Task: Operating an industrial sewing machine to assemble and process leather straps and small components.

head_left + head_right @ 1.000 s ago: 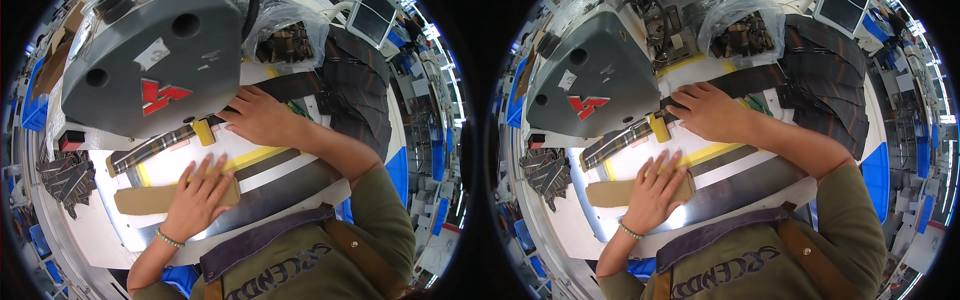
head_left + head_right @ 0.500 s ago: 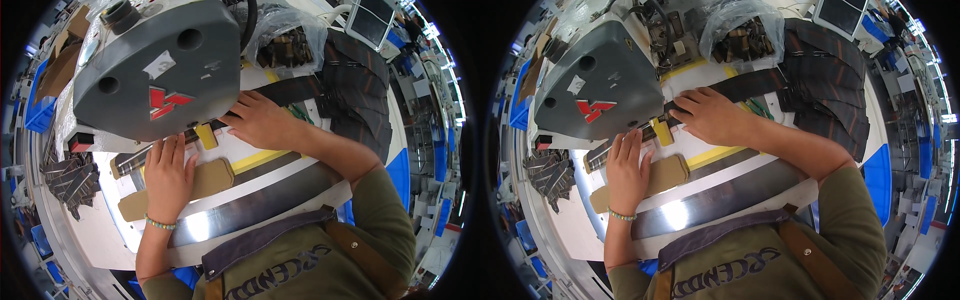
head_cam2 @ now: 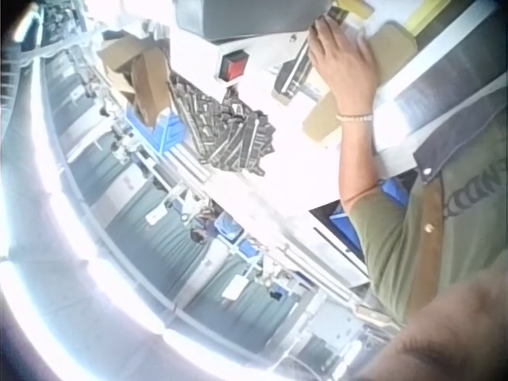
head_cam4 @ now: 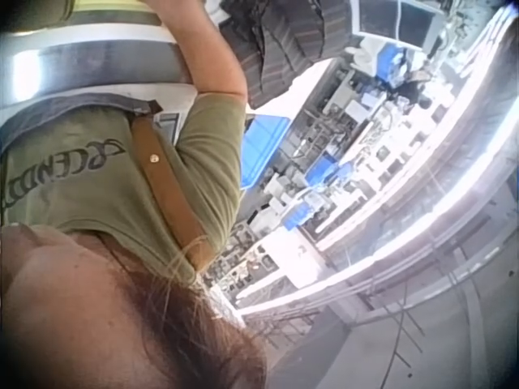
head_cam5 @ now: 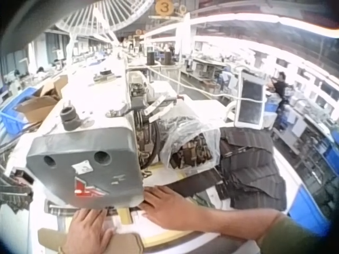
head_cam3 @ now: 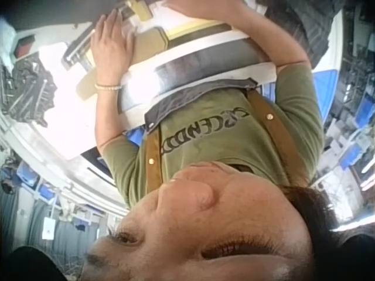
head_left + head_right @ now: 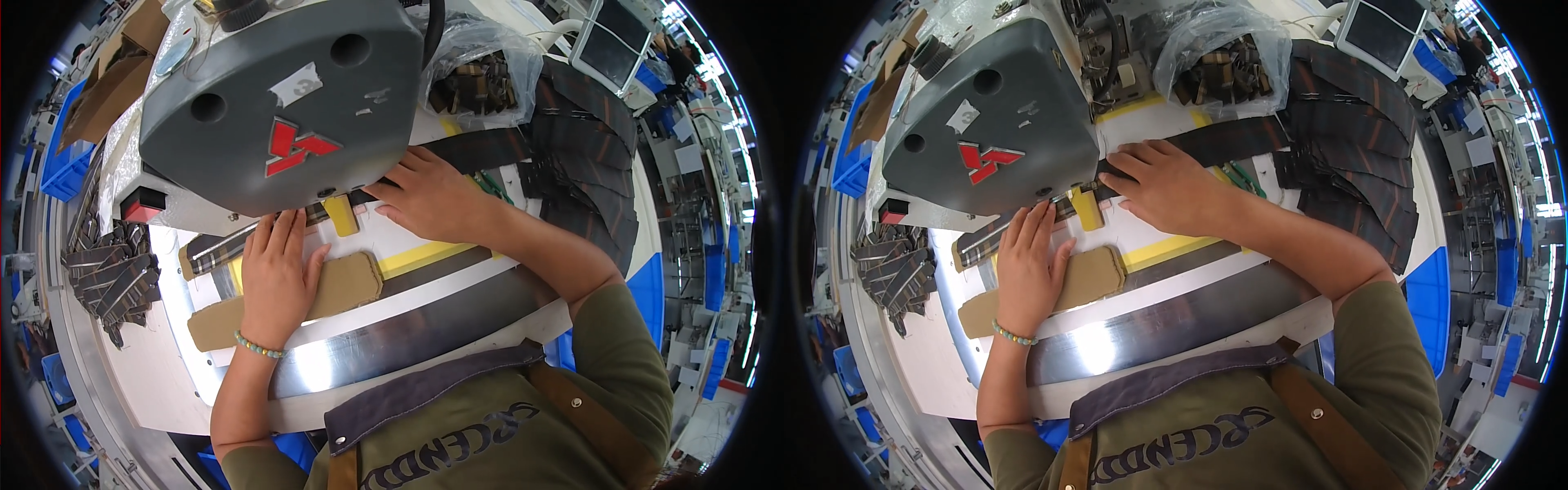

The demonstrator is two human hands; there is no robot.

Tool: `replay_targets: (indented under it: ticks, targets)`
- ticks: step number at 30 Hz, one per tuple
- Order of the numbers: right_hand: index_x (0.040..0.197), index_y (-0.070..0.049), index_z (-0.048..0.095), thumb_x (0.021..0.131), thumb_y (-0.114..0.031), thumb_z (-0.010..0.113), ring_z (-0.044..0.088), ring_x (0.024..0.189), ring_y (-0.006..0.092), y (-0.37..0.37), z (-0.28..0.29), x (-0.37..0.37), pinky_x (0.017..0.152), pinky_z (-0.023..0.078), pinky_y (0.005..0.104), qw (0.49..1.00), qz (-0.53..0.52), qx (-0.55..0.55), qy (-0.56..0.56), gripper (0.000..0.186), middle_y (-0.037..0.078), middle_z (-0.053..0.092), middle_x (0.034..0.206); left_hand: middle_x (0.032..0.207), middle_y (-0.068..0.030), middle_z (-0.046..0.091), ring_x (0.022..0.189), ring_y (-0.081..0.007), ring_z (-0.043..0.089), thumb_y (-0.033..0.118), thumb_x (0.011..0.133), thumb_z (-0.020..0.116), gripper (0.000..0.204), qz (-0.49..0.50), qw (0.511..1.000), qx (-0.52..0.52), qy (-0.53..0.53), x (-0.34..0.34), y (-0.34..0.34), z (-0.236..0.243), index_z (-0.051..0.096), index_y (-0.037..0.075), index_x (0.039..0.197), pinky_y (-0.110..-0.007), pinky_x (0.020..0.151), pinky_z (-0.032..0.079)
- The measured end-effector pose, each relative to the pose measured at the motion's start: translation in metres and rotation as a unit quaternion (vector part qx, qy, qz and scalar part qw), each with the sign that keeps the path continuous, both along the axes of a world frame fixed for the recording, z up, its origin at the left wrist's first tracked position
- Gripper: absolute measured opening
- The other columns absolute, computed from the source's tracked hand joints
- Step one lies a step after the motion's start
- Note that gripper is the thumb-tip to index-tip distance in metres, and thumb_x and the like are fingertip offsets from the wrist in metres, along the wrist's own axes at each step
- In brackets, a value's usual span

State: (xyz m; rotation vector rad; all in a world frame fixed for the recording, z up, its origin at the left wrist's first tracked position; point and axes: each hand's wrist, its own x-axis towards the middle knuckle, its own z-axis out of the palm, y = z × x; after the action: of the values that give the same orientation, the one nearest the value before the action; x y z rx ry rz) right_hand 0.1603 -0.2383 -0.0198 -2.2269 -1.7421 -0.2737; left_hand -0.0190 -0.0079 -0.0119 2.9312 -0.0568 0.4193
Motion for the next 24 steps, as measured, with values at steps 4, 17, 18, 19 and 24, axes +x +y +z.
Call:
replay_targets:
  ticks: [4,17,18,19,24]
  targets:
    - [0.135,-0.006,0.07,0.095,-0.026,0.077,0.058,0.136,0.0315,-0.001,-0.002,0.001,0.117,0.047,0.046,1.0,0.001,0.001,-0.004,0.046,0.011,0.062,0.141,0.147,-0.0194,0.064,0.136,-0.0424,0.057,0.02,0.097,0.076,0.052,0.001,1.0,-0.007,-0.012,0.0,0.001,-0.001,0.065,-0.007,0.14,-0.051,0.116,0.045]
    - [0.142,-0.007,0.068,0.096,-0.019,0.071,0.065,0.134,0.0272,0.0,0.007,-0.009,0.118,0.046,0.0479,0.982,0.051,-0.11,-0.146,0.048,0.016,0.068,0.142,0.147,-0.0213,0.064,0.133,-0.0373,0.063,-0.003,0.087,0.068,0.05,-0.081,0.992,0.059,0.078,-0.004,0.013,0.023,0.064,-0.007,0.137,-0.045,0.11,0.056]
    - [0.133,-0.008,0.073,0.093,-0.015,0.068,0.071,0.121,0.0242,0.006,0.005,-0.009,0.119,0.046,0.0471,0.983,0.047,-0.076,-0.163,0.041,0.012,0.075,0.126,0.147,-0.0213,0.064,0.133,-0.0373,0.063,-0.003,0.087,0.068,0.05,-0.098,0.99,0.06,0.08,-0.002,0.013,0.024,0.064,-0.007,0.137,-0.045,0.11,0.056]
    - [0.133,-0.008,0.073,0.093,-0.015,0.068,0.071,0.121,0.0242,0.013,0.003,-0.008,0.119,0.046,0.0471,0.982,0.036,-0.115,-0.145,0.041,0.012,0.075,0.126,0.147,-0.0212,0.064,0.131,-0.0373,0.064,-0.002,0.088,0.068,0.05,-0.089,0.989,0.063,0.103,0.0,0.012,0.023,0.064,-0.006,0.138,-0.045,0.11,0.056]
    - [0.092,-0.007,0.079,0.086,-0.012,0.069,0.073,0.095,0.0189,0.03,0.023,-0.004,0.118,0.047,0.0468,0.967,0.049,-0.073,-0.239,0.013,0.002,0.075,0.094,0.142,-0.0229,0.067,0.128,-0.0372,0.066,0.006,0.092,0.072,0.047,-0.084,0.989,0.081,0.087,0.005,0.003,0.024,0.063,-0.008,0.136,-0.043,0.107,0.058]
